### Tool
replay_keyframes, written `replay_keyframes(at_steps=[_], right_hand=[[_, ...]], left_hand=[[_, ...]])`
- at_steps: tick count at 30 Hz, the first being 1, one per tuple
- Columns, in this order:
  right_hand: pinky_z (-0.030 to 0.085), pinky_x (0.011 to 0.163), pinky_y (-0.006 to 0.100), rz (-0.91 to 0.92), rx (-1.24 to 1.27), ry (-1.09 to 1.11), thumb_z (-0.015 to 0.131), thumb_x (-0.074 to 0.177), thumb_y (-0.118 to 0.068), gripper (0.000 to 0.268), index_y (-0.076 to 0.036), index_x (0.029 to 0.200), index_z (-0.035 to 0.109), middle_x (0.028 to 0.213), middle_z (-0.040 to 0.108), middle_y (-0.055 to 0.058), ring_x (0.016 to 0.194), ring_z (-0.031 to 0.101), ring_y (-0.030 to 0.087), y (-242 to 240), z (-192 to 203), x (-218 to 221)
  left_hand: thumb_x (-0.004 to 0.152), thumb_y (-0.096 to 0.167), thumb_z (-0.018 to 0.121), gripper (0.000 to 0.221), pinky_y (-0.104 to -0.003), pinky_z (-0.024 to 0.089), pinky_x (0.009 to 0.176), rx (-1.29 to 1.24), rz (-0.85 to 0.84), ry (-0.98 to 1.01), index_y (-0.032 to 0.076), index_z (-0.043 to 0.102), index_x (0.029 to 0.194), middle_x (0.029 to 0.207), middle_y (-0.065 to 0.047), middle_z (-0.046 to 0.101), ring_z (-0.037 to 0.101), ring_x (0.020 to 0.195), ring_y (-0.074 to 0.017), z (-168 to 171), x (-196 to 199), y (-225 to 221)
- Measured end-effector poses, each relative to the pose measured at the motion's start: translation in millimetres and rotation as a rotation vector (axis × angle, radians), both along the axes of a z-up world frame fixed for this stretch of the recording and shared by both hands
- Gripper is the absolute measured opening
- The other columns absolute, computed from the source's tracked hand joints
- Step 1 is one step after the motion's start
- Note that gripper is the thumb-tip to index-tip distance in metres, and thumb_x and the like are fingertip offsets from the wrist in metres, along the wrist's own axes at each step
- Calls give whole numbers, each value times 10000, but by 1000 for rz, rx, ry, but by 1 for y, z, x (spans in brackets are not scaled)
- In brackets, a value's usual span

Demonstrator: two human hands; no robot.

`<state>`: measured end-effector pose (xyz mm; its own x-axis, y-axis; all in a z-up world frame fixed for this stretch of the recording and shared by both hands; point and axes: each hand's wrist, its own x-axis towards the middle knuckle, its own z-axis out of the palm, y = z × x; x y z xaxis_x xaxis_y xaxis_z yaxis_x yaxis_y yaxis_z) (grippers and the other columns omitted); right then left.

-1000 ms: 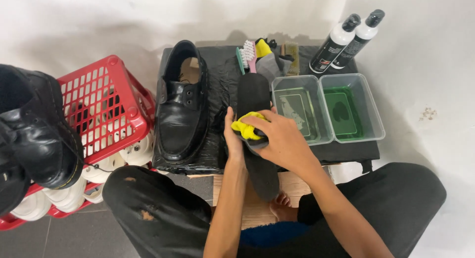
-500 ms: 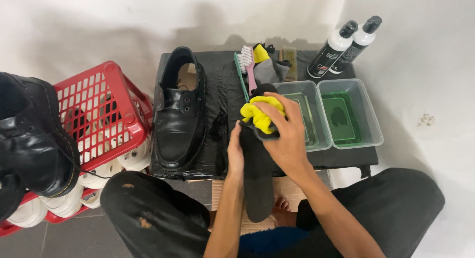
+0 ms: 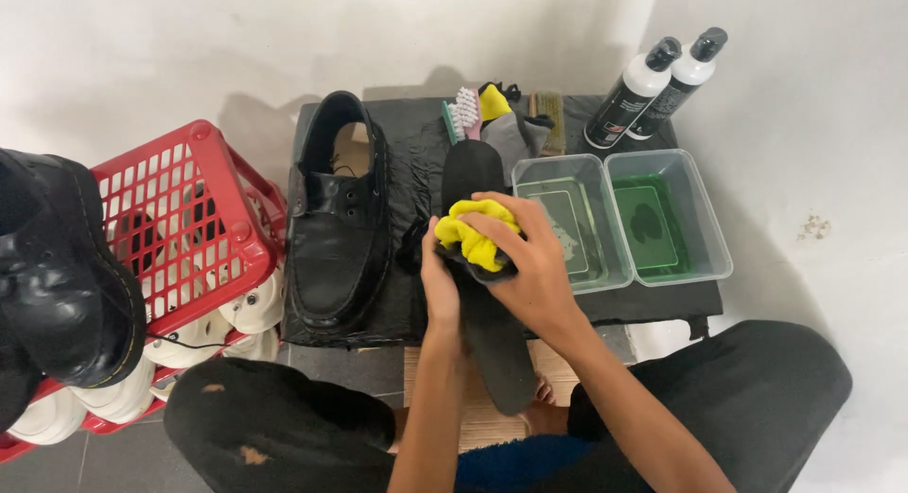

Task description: Wiping a shoe insole with a yellow cleaning cloth to remove dirt or apply a product.

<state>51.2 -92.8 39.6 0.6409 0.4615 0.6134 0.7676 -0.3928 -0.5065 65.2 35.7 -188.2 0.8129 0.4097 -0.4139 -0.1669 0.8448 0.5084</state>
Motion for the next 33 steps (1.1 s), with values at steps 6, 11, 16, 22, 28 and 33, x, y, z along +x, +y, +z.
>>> replay_keyframes(at_steps=[6,11,16,22,28,33], right_hand=[[516,995,459,-84,91,-81,826,810,25,464,-117,1232,697,1309,588,130,1161,600,336,7,-1,3],[536,917,518,-59,-41,7,836,764,-11,542,-163,1256,666,1231,605,143,1058,654,406,7,-18,1],[588,841,482,121,-219,188,853,712,-133,534,-200,1215,685,1075,708,163,931,729,419,11,-8,-15],[529,937,460,33,-14,-14,806,784,-13,491,-165,1235,685,1257,600,136,1124,634,365,22,-18,-14],[469,959,484,-154,67,-215,779,840,54,486,-150,1270,681,1362,508,150,1157,545,388,8,-1,4],[493,936,487,-99,-26,-63,788,730,31,606,-207,1274,668,1310,549,120,1097,600,384,-3,-7,8]], left_hand=[[1075,356,412,494,-405,327,1197,168,-174,-3,116,434,1506,1536,-124,446,448,1389,-209,111,-38,-30],[1051,400,473,507,-371,328,1196,299,-171,87,58,547,1417,1434,-99,559,502,1338,-158,101,-43,-27],[1000,378,570,459,-362,344,1182,95,-39,0,97,607,1362,1362,-113,616,564,1275,-183,93,-28,-13],[1042,348,512,391,-323,379,1150,-11,24,-18,188,583,1392,1382,-27,612,549,1273,-92,47,-11,-16],[1017,472,480,577,-349,296,1214,171,-251,112,97,525,1453,1465,-73,537,460,1388,-163,161,-59,-40],[1024,411,490,545,-352,330,1196,215,-179,147,32,554,1410,1422,-111,568,502,1345,-172,159,-43,-46]])
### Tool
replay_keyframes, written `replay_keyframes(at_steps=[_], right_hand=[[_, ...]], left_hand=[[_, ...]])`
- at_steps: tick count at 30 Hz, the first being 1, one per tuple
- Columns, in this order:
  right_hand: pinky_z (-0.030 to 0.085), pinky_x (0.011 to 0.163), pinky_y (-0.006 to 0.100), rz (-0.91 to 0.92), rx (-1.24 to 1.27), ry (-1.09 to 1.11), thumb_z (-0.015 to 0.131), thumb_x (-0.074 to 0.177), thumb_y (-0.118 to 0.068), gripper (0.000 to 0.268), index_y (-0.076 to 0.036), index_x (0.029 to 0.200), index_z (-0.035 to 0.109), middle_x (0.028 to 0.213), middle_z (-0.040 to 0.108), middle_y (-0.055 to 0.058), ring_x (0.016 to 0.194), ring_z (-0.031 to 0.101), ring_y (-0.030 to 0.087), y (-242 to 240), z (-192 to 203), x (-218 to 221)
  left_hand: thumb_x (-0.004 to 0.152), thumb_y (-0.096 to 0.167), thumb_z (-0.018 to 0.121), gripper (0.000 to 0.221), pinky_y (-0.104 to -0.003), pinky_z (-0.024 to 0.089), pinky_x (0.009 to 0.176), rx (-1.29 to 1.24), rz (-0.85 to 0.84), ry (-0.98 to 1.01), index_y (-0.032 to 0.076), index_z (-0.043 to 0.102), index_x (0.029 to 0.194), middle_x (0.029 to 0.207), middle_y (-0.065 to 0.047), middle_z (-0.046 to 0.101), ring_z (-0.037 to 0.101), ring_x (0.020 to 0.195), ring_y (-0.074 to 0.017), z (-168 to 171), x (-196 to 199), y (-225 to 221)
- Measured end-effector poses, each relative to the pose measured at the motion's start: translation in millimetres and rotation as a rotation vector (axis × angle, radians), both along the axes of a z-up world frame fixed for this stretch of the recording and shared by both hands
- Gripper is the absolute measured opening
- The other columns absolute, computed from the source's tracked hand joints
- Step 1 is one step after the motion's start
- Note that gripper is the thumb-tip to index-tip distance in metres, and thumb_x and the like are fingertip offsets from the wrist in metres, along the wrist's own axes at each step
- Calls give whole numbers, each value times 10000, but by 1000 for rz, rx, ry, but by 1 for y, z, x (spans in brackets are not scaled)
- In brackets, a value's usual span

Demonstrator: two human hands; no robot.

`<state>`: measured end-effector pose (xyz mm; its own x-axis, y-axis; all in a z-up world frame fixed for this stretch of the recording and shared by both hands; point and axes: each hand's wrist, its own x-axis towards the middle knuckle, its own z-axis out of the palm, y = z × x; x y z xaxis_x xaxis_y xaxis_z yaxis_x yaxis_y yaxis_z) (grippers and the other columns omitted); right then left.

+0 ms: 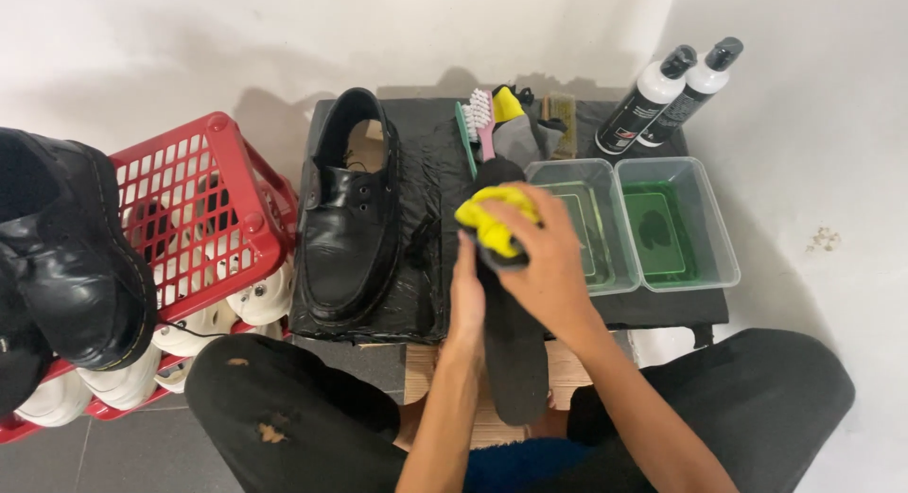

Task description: Wiping a shoe insole with a yellow cleaning cloth to remove dirt or apply a product.

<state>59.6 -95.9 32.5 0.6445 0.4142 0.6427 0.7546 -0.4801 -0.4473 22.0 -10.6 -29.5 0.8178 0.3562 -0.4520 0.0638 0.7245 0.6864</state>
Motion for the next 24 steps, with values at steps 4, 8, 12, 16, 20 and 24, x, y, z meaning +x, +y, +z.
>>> replay_keyframes(at_steps=[4,8,12,16,20,24], right_hand=[[523,947,511,217,-199,259,806,683,-33,659,-241,1293,674,1244,638,148,1054,663,436,-4,13,-14],[292,1133,650,434,-224,478,738,759,-115,752,-151,1477,519,1511,430,282,1325,438,583,-10,40,-22],[252,1153,611,464,-134,399,708,843,-2,631,-187,1430,568,1551,372,214,1406,357,510,-5,23,-14],[413,1103,486,198,-43,157,719,842,84,588,-248,1326,685,1442,484,79,1358,469,337,6,-5,-7],[418,1092,491,163,-41,200,712,849,92,602,-259,1336,676,1419,500,95,1338,479,347,9,-1,-8],[429,1067,511,249,-40,296,757,798,35,658,-263,1372,638,1404,514,95,1283,513,354,0,10,-4]], left_hand=[[1023,368,494,478,-375,363,1146,-62,103,-40,25,590,1342,1373,-145,578,524,1279,-195,20,14,-7],[969,416,567,459,-354,434,1056,-206,174,-76,61,663,1244,1241,-135,651,603,1146,-206,59,5,-2],[958,419,617,388,-291,497,969,-303,239,-127,119,704,1188,1129,-76,711,660,1019,-148,-14,26,15],[1049,366,498,399,-353,396,1141,-105,176,-90,119,591,1348,1326,-47,603,541,1260,-129,-28,12,12],[1026,405,514,464,-358,404,1130,-222,142,-49,110,574,1379,1376,-68,581,536,1303,-181,1,4,14],[992,421,558,455,-340,413,1121,-259,136,-71,127,611,1335,1375,-70,603,555,1288,-171,20,8,15]])
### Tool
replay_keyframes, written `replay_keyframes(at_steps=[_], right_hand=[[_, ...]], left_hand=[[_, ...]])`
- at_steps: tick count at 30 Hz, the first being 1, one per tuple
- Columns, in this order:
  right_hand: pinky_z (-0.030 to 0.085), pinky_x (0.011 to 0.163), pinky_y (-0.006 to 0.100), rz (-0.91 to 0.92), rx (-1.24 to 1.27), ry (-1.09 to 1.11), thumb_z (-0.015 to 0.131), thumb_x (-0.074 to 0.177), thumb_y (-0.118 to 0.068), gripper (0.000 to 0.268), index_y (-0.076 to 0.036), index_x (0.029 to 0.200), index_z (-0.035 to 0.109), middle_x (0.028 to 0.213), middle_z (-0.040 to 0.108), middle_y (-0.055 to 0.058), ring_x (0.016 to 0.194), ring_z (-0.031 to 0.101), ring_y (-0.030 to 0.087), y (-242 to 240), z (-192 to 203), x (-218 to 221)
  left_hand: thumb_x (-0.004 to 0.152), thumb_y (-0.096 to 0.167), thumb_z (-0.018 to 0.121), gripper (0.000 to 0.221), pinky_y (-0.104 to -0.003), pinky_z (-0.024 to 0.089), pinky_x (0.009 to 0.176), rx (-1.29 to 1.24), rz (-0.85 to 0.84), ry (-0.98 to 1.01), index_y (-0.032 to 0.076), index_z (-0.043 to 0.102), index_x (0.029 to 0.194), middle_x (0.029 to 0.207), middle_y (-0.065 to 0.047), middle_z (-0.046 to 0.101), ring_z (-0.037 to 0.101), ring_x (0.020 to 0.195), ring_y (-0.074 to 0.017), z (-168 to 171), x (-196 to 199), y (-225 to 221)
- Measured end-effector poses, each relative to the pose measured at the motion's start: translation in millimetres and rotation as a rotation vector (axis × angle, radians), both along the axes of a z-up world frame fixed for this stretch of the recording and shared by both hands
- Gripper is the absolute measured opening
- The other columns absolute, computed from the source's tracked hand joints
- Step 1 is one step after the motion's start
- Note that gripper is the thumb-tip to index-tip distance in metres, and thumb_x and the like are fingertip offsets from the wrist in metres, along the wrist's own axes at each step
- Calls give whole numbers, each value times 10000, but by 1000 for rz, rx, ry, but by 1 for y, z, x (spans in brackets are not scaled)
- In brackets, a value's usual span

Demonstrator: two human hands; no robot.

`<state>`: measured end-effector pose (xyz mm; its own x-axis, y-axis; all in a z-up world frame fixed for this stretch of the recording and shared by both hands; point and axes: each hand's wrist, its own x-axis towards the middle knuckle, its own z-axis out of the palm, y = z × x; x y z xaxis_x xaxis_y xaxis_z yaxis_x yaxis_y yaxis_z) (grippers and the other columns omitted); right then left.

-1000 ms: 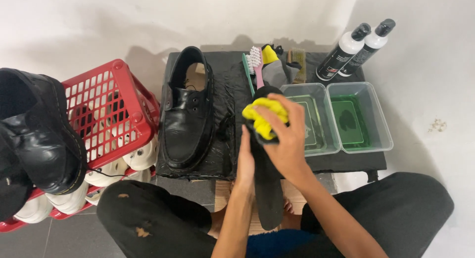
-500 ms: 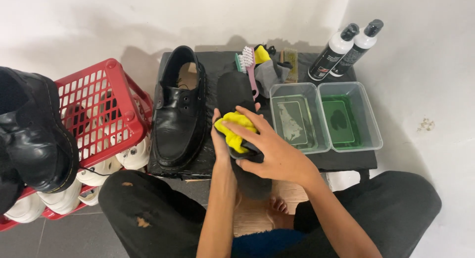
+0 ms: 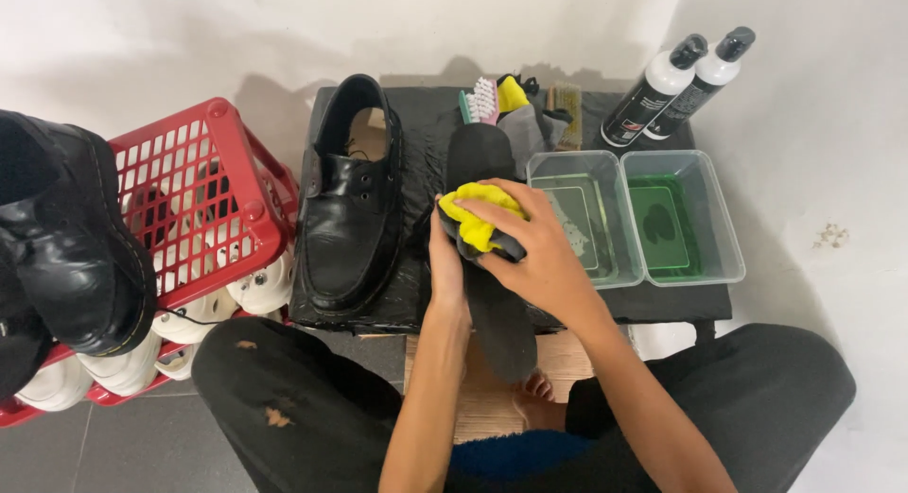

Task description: Wiping a shoe insole with a yellow cleaning cloth to remove dirt or apply a product.

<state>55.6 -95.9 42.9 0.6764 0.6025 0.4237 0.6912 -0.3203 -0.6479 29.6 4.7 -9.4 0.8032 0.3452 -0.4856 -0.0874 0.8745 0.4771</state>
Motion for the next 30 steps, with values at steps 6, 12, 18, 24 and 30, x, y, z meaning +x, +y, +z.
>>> replay_keyframes(at_steps=[6,12,18,24,30], right_hand=[[437,1029,555,-6,-30,27,769,792,16,656,-238,1380,627,1379,525,124,1252,521,386,-5,2,16],[456,1009,582,-3,-2,18,760,827,-5,627,-212,1397,602,1382,513,164,1243,520,430,2,15,39],[473,994,605,108,-112,-53,765,831,-9,658,-203,1428,569,1381,508,185,1265,500,480,12,24,51],[471,1013,601,197,-195,-61,770,811,-3,691,-194,1438,552,1409,493,184,1284,485,493,0,7,53],[439,1065,585,223,-168,-40,759,832,-18,701,-221,1463,530,1466,457,159,1339,461,454,-4,13,53]], left_hand=[[959,505,571,557,-326,416,1110,30,-56,-15,153,579,1390,1430,-63,567,532,1304,-184,-37,40,10],[963,550,517,664,-367,397,1152,129,-140,-65,74,531,1426,1466,-148,528,493,1368,-274,-22,53,32],[1063,439,412,589,-340,267,1225,147,-115,-256,86,393,1534,1588,-95,378,332,1473,-225,-83,66,64],[1100,289,390,476,-295,289,1229,102,33,-366,187,350,1564,1594,-45,371,344,1465,-182,-95,53,36],[1085,320,425,471,-294,331,1196,6,39,-330,124,451,1513,1528,-60,463,422,1420,-186,-63,53,29]])
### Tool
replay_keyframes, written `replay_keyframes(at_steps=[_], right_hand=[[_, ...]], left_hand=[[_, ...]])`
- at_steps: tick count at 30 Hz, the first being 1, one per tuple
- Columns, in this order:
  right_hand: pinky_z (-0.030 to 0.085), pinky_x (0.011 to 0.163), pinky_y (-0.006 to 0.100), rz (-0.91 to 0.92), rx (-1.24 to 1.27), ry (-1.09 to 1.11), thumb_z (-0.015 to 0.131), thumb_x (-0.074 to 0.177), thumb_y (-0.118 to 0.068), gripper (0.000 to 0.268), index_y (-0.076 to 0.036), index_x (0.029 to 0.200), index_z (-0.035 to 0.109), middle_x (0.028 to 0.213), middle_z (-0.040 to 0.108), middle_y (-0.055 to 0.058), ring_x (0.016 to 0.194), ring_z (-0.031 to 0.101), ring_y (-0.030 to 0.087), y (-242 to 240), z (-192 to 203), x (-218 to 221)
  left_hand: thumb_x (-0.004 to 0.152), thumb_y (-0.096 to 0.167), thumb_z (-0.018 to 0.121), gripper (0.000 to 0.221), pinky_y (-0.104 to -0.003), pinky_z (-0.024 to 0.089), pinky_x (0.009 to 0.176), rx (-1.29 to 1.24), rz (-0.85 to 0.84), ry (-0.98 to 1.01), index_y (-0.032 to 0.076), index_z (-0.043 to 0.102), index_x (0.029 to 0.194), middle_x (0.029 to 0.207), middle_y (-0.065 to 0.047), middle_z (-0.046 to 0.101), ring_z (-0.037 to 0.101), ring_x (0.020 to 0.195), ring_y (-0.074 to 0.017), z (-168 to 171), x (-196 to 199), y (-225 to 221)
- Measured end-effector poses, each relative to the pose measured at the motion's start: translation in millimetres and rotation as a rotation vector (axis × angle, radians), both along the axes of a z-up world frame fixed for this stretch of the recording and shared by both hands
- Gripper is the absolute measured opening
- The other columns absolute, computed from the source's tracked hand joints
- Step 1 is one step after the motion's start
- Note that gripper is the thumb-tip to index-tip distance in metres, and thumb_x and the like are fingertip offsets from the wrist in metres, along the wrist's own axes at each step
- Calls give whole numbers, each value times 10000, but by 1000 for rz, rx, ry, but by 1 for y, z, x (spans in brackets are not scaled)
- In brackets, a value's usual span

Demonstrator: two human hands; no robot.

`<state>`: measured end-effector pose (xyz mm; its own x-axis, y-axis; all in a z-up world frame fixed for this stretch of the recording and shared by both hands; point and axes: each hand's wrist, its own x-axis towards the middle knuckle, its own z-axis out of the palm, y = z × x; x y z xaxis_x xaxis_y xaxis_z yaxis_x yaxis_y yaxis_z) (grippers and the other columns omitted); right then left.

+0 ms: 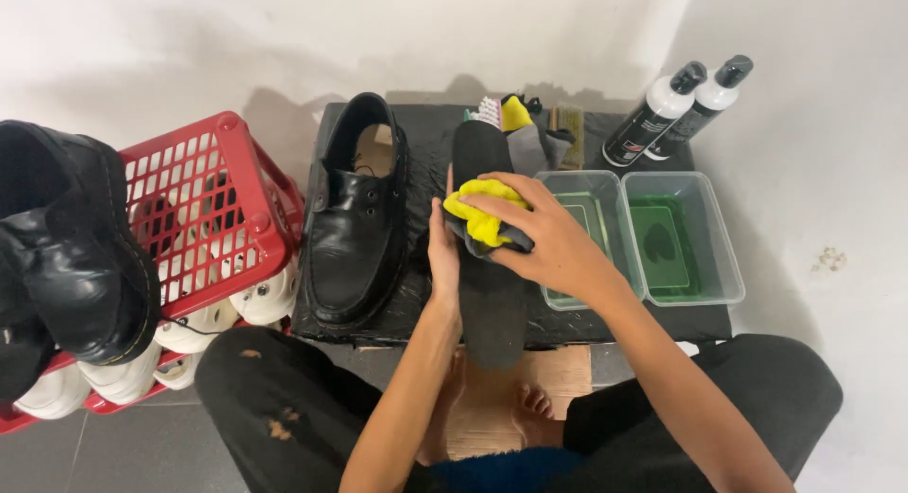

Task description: Wiping a shoe insole with a yellow cleaning cloth to remove dirt or apply a product.

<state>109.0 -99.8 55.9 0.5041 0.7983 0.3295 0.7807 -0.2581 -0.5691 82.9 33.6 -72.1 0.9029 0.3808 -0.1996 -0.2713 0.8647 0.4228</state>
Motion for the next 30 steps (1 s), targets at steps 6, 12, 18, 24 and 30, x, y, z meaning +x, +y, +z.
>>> replay_keyframes(at_steps=[6,12,18,24,30], right_hand=[[434,1071,590,-59,-32,2,762,851,-44,673,-201,1460,523,1473,444,164,1351,454,449,-10,-2,1],[439,1050,625,-57,-69,130,727,890,-81,645,-186,1477,483,1473,439,195,1343,460,481,-19,11,8],[449,1018,650,-37,-115,122,733,916,-254,643,-180,1494,463,1459,431,232,1315,468,525,-18,27,3],[447,1009,633,-11,-13,-3,704,964,-250,659,-225,1551,405,1470,408,223,1271,484,535,-25,39,2],[427,1070,559,13,-22,-152,720,922,-115,605,-261,1478,531,1460,432,207,1270,506,496,-28,40,7]], left_hand=[[1097,285,407,457,-290,332,1191,73,10,84,110,442,1518,1523,-51,460,425,1413,-166,-27,13,-13],[1092,294,411,456,-302,337,1189,79,8,72,110,457,1507,1508,-55,479,440,1400,-169,-17,13,-22],[1087,303,415,456,-314,343,1187,82,16,60,110,472,1496,1492,-59,498,455,1386,-171,-5,14,-37],[1082,312,419,456,-325,349,1185,72,12,44,110,487,1485,1476,-63,516,469,1373,-173,6,25,-45],[1077,321,422,457,-337,355,1183,65,-24,3,110,502,1475,1460,-67,535,484,1359,-176,10,27,-52]])
